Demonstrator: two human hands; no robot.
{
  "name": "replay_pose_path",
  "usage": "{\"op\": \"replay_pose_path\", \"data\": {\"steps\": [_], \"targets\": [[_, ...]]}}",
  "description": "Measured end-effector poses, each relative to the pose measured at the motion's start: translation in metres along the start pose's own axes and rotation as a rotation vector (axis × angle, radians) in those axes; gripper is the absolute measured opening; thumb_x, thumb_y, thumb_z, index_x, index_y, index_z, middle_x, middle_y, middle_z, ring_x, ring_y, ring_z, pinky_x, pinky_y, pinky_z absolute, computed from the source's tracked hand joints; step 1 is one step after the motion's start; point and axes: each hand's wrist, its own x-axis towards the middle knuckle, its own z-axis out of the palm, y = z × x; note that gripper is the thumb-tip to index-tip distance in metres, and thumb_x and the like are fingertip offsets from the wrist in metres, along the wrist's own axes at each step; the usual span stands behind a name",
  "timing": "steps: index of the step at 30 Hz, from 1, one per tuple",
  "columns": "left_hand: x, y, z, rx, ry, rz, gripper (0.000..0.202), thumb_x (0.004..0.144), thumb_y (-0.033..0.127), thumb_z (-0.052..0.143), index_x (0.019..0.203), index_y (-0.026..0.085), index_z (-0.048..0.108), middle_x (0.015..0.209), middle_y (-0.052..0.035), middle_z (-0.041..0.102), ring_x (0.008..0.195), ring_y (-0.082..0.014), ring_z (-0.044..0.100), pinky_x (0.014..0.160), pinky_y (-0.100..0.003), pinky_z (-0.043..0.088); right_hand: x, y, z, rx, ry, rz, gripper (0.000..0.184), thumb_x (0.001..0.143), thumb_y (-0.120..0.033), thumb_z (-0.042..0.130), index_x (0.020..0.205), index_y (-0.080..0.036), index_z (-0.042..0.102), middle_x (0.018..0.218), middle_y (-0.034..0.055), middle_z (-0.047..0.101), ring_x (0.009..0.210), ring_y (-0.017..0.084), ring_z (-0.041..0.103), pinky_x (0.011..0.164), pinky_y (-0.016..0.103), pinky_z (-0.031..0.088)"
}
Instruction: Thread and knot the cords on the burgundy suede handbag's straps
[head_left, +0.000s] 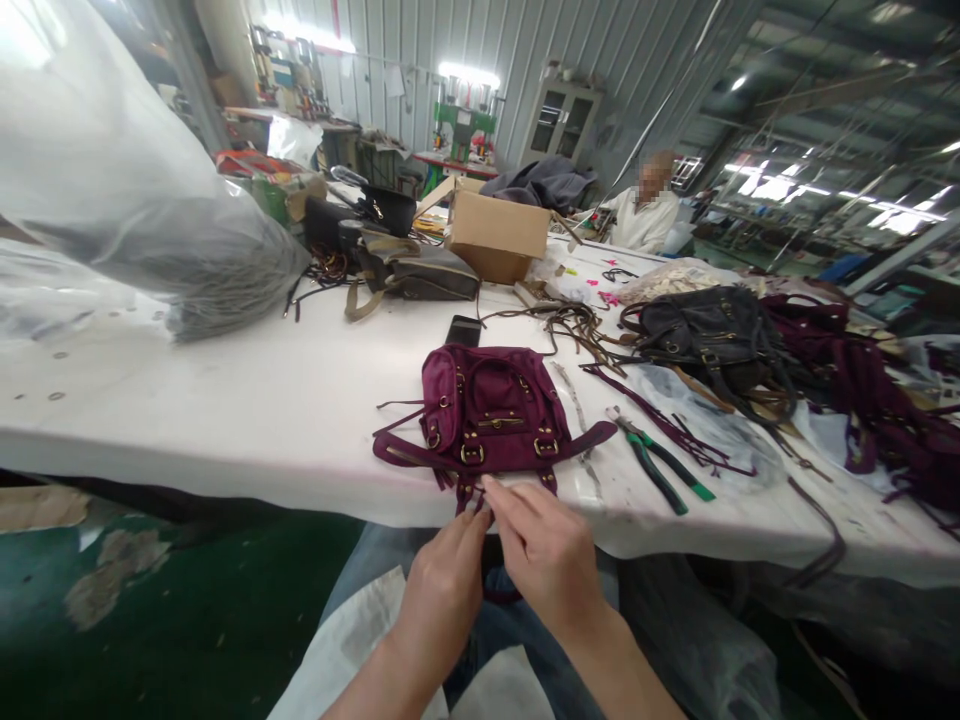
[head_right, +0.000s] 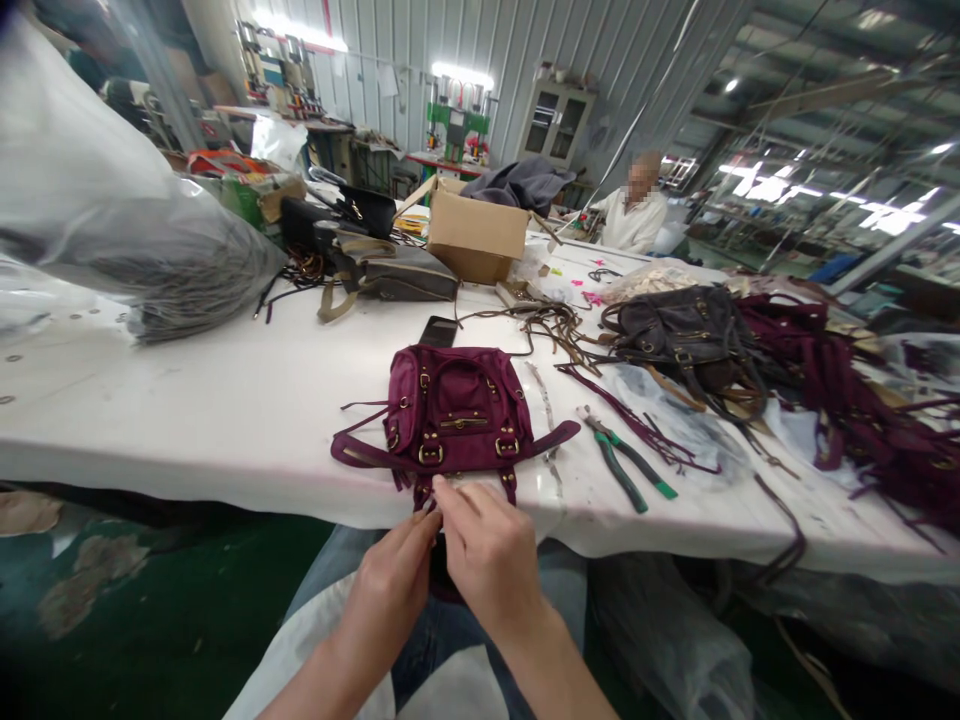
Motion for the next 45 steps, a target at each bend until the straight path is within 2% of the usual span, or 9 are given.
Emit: {"op": "replay_pose_path", "data": {"steps": [3, 7, 12, 19, 22, 25, 30, 39, 45], "targets": [[-0.006, -0.001, -0.003, 0.096, -0.064, 0.036, 0.045, 0.102, 0.002, 0.045, 0.142, 0.011, 0.063, 0.126, -0.0179, 0.078, 0.11, -0.0271, 0.078, 0.094, -0.039, 0.069, 0.013, -0.001, -0.009, -0.238, -0.299, -0.13, 0.031, 0.108, -0.01, 0.054, 0.133, -0.014, 0.072, 0.101, 0.0101, 0.071, 0.096, 0.027, 0.064, 0.079, 0.04, 0.053], [-0.008, -0.003, -0.005, 0.168, -0.035, 0.095, 0.044, 0.102, 0.002, 0.049, 0.143, 0.01, 0.063, 0.131, -0.0187, 0.077, 0.115, -0.0276, 0.077, 0.097, -0.039, 0.069, 0.034, -0.001, -0.025, -0.322, -0.581, -0.148, 0.025, 0.099, -0.004, 0.061, 0.116, -0.019, 0.071, 0.108, 0.0071, 0.068, 0.1, 0.027, 0.059, 0.078, 0.039, 0.048], [-0.003, -0.004, -0.009, 0.132, 0.025, 0.141, 0.044, 0.102, 0.0, 0.051, 0.143, 0.008, 0.064, 0.133, -0.02, 0.075, 0.121, -0.0265, 0.075, 0.103, -0.036, 0.066, 0.05, -0.007, -0.035, -0.361, -0.683, -0.151, 0.02, 0.094, -0.002, 0.06, 0.103, -0.019, 0.069, 0.106, 0.0076, 0.066, 0.099, 0.027, 0.057, 0.076, 0.04, 0.043], [-0.007, -0.016, -0.006, 0.092, 0.051, 0.127, 0.051, 0.099, -0.005, 0.052, 0.147, 0.012, 0.064, 0.147, -0.0186, 0.07, 0.137, -0.0244, 0.068, 0.115, -0.034, 0.06, 0.048, -0.004, -0.028, -0.309, -0.735, -0.12, 0.024, 0.092, -0.002, 0.058, 0.108, -0.013, 0.071, 0.106, 0.0095, 0.068, 0.101, 0.026, 0.058, 0.086, 0.039, 0.046], [-0.005, -0.018, 0.001, -0.028, 0.09, 0.048, 0.045, 0.1, -0.003, 0.055, 0.137, 0.016, 0.07, 0.138, -0.0134, 0.076, 0.129, -0.0205, 0.074, 0.113, -0.031, 0.061, 0.046, 0.002, -0.028, -0.265, -0.735, -0.081, 0.024, 0.092, -0.001, 0.057, 0.105, -0.016, 0.07, 0.106, 0.0076, 0.067, 0.1, 0.025, 0.058, 0.086, 0.037, 0.046], [0.003, -0.012, 0.003, -0.192, 0.153, -0.149, 0.032, 0.103, 0.004, 0.057, 0.122, 0.021, 0.077, 0.122, -0.0074, 0.083, 0.112, -0.0184, 0.081, 0.104, -0.028, 0.065, 0.043, 0.004, -0.029, -0.244, -0.709, -0.067, 0.024, 0.092, 0.0, 0.057, 0.104, -0.017, 0.068, 0.107, 0.0068, 0.065, 0.1, 0.024, 0.056, 0.085, 0.036, 0.046], [0.013, 0.002, -0.004, -0.385, 0.127, -0.445, 0.026, 0.102, 0.011, 0.057, 0.109, 0.023, 0.079, 0.106, -0.0028, 0.085, 0.093, -0.0174, 0.082, 0.087, -0.026, 0.068, 0.035, -0.001, -0.027, -0.263, -0.632, -0.053, 0.024, 0.093, 0.002, 0.056, 0.104, -0.018, 0.066, 0.107, 0.007, 0.063, 0.099, 0.025, 0.054, 0.085, 0.038, 0.045], [0.016, 0.004, -0.004, -0.42, 0.133, -0.451, 0.026, 0.103, 0.013, 0.057, 0.106, 0.022, 0.08, 0.112, -0.004, 0.084, 0.103, -0.0171, 0.08, 0.095, -0.026, 0.064, -0.006, -0.001, -0.002, -0.143, -0.367, 0.128, 0.027, 0.102, -0.002, 0.051, 0.114, -0.018, 0.069, 0.103, 0.0073, 0.067, 0.1, 0.027, 0.062, 0.087, 0.039, 0.047], [0.011, 0.006, -0.007, -0.436, 0.003, -0.524, 0.026, 0.103, 0.014, 0.055, 0.102, 0.023, 0.079, 0.102, -0.0021, 0.082, 0.092, -0.0161, 0.078, 0.084, -0.025, 0.061, -0.008, -0.003, 0.003, -0.065, -0.224, 0.18, 0.022, 0.108, -0.01, 0.051, 0.114, -0.02, 0.07, 0.102, 0.0064, 0.075, 0.094, 0.025, 0.07, 0.085, 0.036, 0.049]]}}
